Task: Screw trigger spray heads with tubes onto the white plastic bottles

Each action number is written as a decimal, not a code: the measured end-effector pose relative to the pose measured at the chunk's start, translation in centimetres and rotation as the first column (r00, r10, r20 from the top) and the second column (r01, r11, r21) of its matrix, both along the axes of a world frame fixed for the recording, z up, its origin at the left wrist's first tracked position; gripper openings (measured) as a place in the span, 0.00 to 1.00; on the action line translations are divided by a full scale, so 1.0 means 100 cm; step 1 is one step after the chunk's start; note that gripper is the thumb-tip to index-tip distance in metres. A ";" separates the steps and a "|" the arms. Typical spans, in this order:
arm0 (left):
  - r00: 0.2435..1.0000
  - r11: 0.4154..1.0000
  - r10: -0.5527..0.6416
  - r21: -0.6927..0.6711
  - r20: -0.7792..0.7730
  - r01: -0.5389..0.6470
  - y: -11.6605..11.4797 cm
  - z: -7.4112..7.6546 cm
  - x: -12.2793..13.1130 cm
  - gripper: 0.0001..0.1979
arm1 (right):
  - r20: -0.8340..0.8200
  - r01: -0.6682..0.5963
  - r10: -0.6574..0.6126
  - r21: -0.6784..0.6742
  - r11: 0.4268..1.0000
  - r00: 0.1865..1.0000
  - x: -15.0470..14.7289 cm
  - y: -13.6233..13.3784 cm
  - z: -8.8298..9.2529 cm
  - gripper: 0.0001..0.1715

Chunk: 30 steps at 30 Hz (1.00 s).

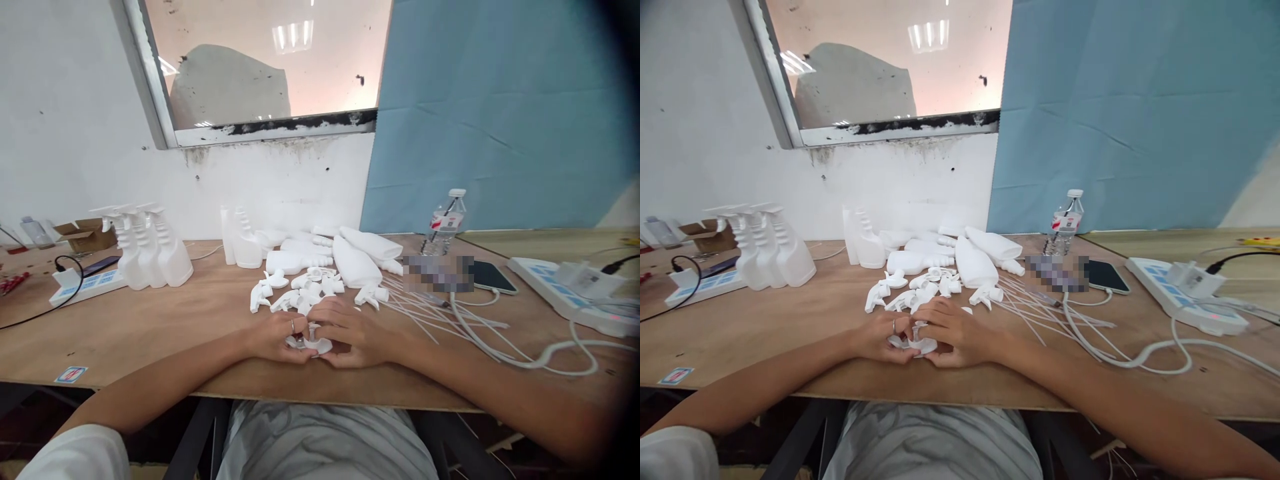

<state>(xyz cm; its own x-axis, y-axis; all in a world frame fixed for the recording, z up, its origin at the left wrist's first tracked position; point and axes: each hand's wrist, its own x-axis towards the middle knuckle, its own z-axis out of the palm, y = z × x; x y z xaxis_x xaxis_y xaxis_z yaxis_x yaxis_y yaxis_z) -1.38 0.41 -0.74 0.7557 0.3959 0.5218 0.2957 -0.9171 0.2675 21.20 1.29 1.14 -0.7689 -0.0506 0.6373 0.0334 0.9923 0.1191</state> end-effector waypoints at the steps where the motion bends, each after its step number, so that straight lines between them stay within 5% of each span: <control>1: 1.000 1.000 0.004 0.005 0.009 -0.004 0.000 0.000 0.000 0.14 | -0.012 -0.006 0.006 -0.017 1.000 1.000 -0.001 0.000 -0.001 0.20; 9: 0.998 0.997 -0.038 0.073 0.059 0.034 -0.001 0.000 0.003 0.13 | 0.020 -0.027 0.027 -0.004 1.000 0.999 0.000 -0.002 0.002 0.18; 15: 0.996 0.992 -0.079 0.102 0.027 0.076 -0.004 0.001 0.003 0.12 | 0.057 -0.023 0.016 0.124 0.992 0.998 0.016 0.012 0.016 0.24; 20: 0.997 0.989 -0.072 0.130 -0.004 0.072 -0.005 0.005 0.002 0.11 | 0.036 0.291 -0.299 0.144 0.946 0.954 0.058 0.050 0.038 0.10; 22: 0.998 0.990 -0.059 0.127 -0.010 0.060 -0.004 0.005 0.002 0.12 | 0.154 0.494 -0.494 0.041 0.869 0.856 0.080 0.063 0.047 0.16; 24: 0.999 0.990 -0.046 0.130 -0.014 0.047 -0.004 0.004 0.001 0.13 | 0.359 0.688 -0.622 -0.084 0.721 0.696 0.099 0.072 0.055 0.25; 27: 0.999 0.988 -0.035 0.147 -0.014 0.037 -0.004 0.003 0.002 0.13 | 0.635 0.833 -0.564 -0.256 0.491 0.528 0.117 0.078 0.062 0.22; 30: 0.998 0.988 -0.055 0.147 -0.003 0.055 -0.004 0.004 0.002 0.12 | 0.756 0.873 -0.455 -0.319 0.369 0.470 0.120 0.079 0.060 0.16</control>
<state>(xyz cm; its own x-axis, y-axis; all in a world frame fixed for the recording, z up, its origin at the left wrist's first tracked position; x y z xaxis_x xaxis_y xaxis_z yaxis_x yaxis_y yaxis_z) -1.20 0.03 -0.32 0.7736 0.2730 0.5718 0.2437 -0.9612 0.1292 33.22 9.21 7.14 -0.4907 0.8477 -0.2015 0.8656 0.4479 -0.2237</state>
